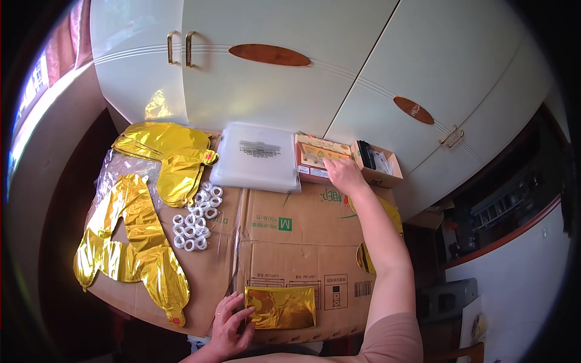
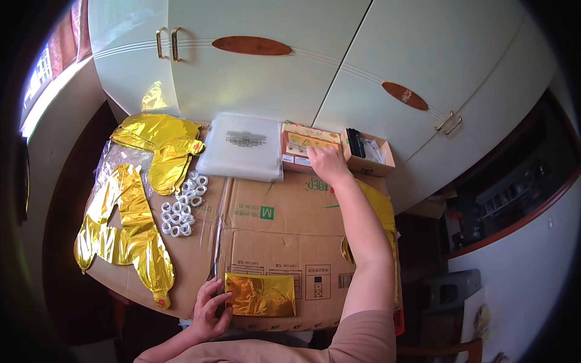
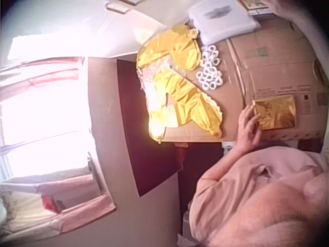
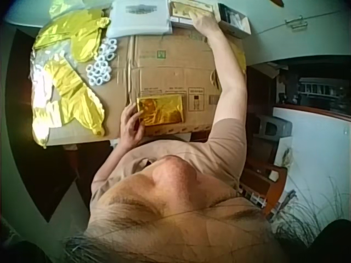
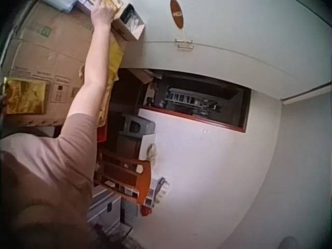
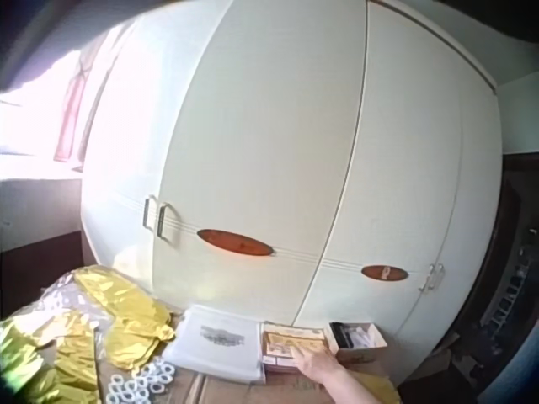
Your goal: Folding gold foil balloons into flat, rectangular shapes on a cardboard workspace.
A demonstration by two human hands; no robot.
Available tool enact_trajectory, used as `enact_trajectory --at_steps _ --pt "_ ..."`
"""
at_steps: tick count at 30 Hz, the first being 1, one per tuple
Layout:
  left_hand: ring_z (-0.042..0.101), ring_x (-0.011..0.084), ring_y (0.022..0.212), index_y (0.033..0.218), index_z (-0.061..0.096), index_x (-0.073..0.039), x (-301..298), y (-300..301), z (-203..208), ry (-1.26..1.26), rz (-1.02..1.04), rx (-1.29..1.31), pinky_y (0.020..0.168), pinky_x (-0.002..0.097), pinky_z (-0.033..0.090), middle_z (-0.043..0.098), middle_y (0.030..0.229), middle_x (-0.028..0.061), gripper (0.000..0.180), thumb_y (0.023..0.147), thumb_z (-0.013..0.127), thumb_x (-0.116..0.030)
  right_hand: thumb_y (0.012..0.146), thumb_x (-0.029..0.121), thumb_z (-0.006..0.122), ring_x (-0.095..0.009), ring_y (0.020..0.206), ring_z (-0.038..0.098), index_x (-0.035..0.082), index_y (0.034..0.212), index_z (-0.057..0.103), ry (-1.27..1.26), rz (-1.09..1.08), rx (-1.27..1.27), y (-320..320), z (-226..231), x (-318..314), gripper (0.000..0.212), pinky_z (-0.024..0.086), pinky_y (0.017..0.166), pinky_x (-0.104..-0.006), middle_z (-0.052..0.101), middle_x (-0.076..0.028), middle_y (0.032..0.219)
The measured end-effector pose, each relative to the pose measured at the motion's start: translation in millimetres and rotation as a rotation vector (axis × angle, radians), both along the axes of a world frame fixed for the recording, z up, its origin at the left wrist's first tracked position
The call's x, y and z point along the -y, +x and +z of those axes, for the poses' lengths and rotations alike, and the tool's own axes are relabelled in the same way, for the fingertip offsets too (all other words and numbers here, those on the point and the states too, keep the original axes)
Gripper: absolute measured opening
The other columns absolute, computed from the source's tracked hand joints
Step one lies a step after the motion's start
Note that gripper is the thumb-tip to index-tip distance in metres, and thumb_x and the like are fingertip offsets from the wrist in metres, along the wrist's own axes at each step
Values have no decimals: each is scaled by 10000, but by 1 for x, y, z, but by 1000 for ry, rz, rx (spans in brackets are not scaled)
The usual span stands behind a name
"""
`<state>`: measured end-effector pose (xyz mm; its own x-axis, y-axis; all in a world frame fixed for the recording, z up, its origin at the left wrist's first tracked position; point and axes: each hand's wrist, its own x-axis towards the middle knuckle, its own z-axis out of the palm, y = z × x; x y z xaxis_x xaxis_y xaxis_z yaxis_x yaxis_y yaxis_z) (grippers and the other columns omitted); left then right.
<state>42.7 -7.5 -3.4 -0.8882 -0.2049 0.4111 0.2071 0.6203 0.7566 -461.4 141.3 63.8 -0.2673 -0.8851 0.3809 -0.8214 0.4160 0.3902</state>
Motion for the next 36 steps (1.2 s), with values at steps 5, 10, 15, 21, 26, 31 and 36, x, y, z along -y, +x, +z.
enact_trajectory --at_steps 5,10,15,21,26,31,36 --pt "473 463 1337 1213 629 -72 -1 1 -1 -5 0 2 1117 562 390 503 1421 227 471 757 744 -39 879 93 553 -300 815 715 73 853 670 -135 -317 46 -10 7 11 122 568 760 -449 718 -120 846" --pt "516 425 1314 1181 677 -81 -2 -3 -1 5 33 -20 1093 541 416 551 1377 195 445 744 757 -59 907 123 576 -322 774 708 54 793 680 -366 -336 65 -7 32 7 169 556 708 -457 722 -165 831" --pt "524 430 1303 1204 658 -66 0 -3 0 75 26 -62 1101 526 413 545 1386 202 423 790 740 -56 938 218 705 -219 633 622 -13 801 653 -800 -208 355 65 97 -2 274 485 620 -378 681 -136 740" --pt "554 315 1291 1268 622 -14 30 0 12 462 99 -148 1090 419 436 565 1370 189 325 959 633 -114 975 235 725 -45 668 455 11 796 671 -1074 64 1323 206 77 -20 291 397 601 -254 565 79 725" --pt "620 69 1043 1348 595 4 67 30 73 1271 -60 -60 911 256 504 685 1136 20 351 1046 590 -174 984 170 715 -17 684 450 38 780 684 -812 153 1749 334 32 -18 245 377 611 -215 567 97 745" --pt "649 63 875 1141 704 32 59 101 87 958 174 71 781 227 530 727 980 20 222 1006 658 -138 981 152 715 -13 658 458 33 803 716 -672 184 1816 413 13 -14 214 401 610 -215 569 92 706" --pt "659 71 735 890 730 49 57 152 70 324 441 358 657 262 536 722 784 83 213 941 723 -158 986 91 676 -25 771 534 -39 1005 728 -364 175 1730 446 6 -30 141 460 665 -231 656 48 826"
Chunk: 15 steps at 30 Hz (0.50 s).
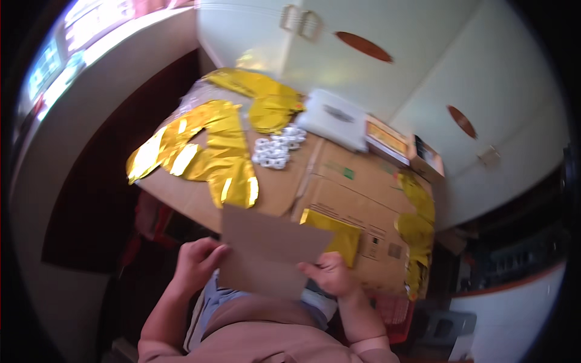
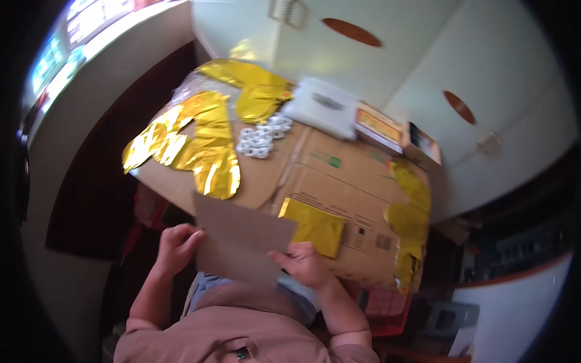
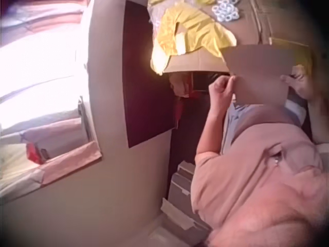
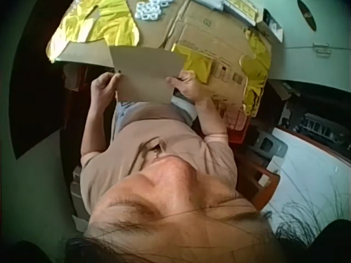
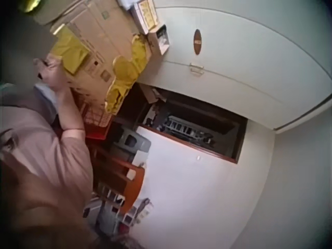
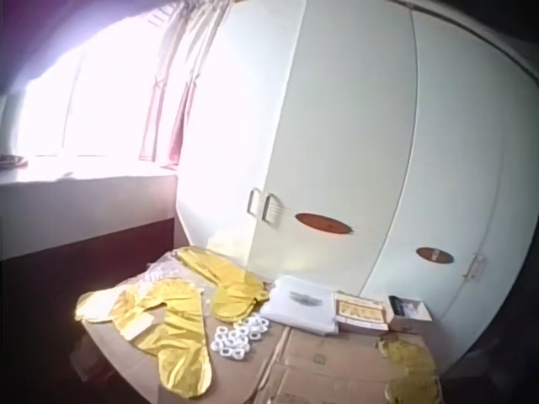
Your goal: Folding gold foil balloons into flat, rectangular shapes on a cardboard workspace.
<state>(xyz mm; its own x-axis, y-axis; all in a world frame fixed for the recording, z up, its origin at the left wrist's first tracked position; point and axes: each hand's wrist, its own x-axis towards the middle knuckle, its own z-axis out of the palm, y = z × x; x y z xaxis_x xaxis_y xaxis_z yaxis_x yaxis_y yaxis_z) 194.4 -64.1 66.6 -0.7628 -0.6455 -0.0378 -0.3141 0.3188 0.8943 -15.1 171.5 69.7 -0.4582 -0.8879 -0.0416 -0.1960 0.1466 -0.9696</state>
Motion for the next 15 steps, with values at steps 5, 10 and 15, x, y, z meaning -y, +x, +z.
enact_trajectory --at_steps 5,10,15 --pt "649 61 746 888 715 41 2 25 -6 293 -185 174 688 255 536 724 800 58 155 916 727 -111 1011 110 640 -18 789 559 -30 1030 709 -34 7 24 8 -14 -13 157 480 696 -219 689 22 842" --pt "660 92 853 1081 694 17 6 5 -13 405 -280 78 745 264 539 721 916 64 272 906 771 -176 1038 173 605 -81 662 579 64 911 686 -391 -540 506 2 -28 -25 186 480 610 -258 634 18 754" --pt "633 192 1123 1377 525 -13 -35 -47 -13 874 -407 -276 955 372 521 654 1251 120 563 941 732 -302 1013 127 615 -188 913 721 84 1089 700 -562 -603 850 20 -37 -25 122 599 830 -361 733 -70 1054"
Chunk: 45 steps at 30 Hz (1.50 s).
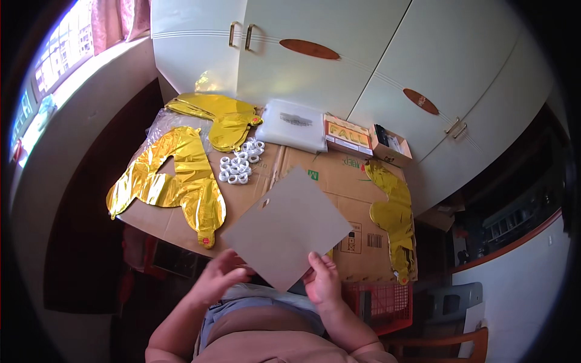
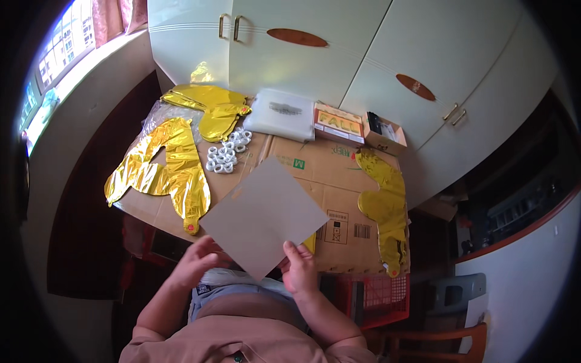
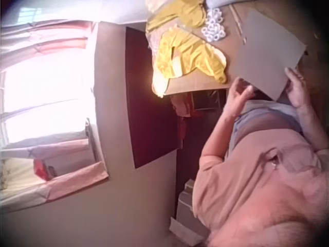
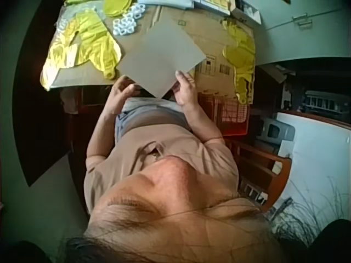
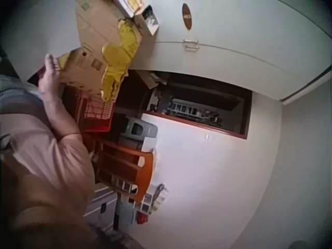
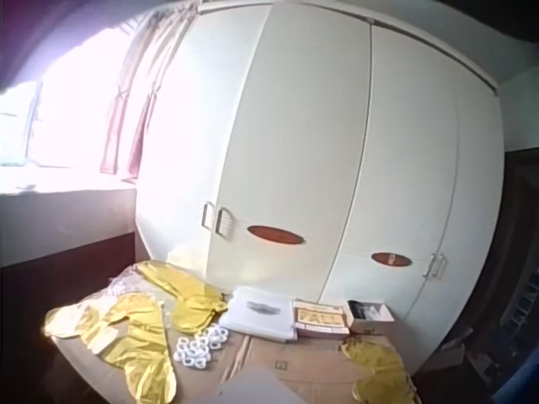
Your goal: Folding gold foil balloons into flat, rectangular shapes on a cardboard workspace.
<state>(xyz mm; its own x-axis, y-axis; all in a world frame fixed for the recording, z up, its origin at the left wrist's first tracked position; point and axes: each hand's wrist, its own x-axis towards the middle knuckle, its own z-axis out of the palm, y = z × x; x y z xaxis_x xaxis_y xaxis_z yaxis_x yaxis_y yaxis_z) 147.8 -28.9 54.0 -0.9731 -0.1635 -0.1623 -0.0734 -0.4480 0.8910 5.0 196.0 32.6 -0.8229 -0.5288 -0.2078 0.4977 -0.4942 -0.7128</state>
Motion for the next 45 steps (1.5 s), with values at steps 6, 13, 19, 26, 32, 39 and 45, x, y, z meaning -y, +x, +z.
enact_trajectory --at_steps 6,13,19,26,32,39,45 --pt "673 126 862 1137 686 49 -5 -86 17 -263 -48 46 774 305 554 731 972 58 355 1011 660 -282 947 84 674 -230 1152 630 40 1304 604 67 -76 -68 -26 20 2 367 504 1012 -411 652 -96 1251" --pt "694 377 847 1071 723 -21 89 -271 46 -1351 99 -77 821 405 562 742 979 148 338 944 682 -331 923 75 686 -258 1109 660 35 1361 542 124 -279 -121 -106 13 -43 463 570 929 -437 639 -113 1255" --pt "610 361 1174 1102 729 -38 145 -406 13 -1591 16 -375 1047 430 474 683 1207 183 403 853 761 -353 900 94 697 -246 1153 619 -3 1353 543 180 -364 -197 -110 9 -59 488 516 964 -396 627 -118 1260" --pt "687 346 1072 1002 808 -101 175 -444 -17 -1540 -149 -208 1002 408 528 734 1127 175 377 787 810 -412 902 72 691 -232 1178 590 0 1372 525 210 -375 -206 -112 11 -79 503 471 1010 -387 609 -109 1285" --pt "679 312 1079 1037 803 -102 174 -443 -4 -1460 -194 -114 990 387 527 729 1129 165 330 793 803 -325 910 74 705 -216 1164 595 10 1381 518 202 -329 -189 -113 16 -66 511 477 991 -368 610 -97 1283" --pt "679 386 1010 940 791 -54 159 -450 -8 -1509 -58 -155 918 436 547 721 1042 228 253 890 656 -263 914 51 662 -248 1237 568 5 1399 511 247 -296 -158 -113 14 -60 509 444 1057 -404 587 -108 1333" --pt "698 393 888 788 749 -41 173 -455 -29 -1618 189 -329 854 461 569 731 912 215 274 889 610 -256 929 53 684 -210 1184 599 1 1365 542 209 -233 -185 -123 8 -45 461 475 1001 -357 629 -93 1283"
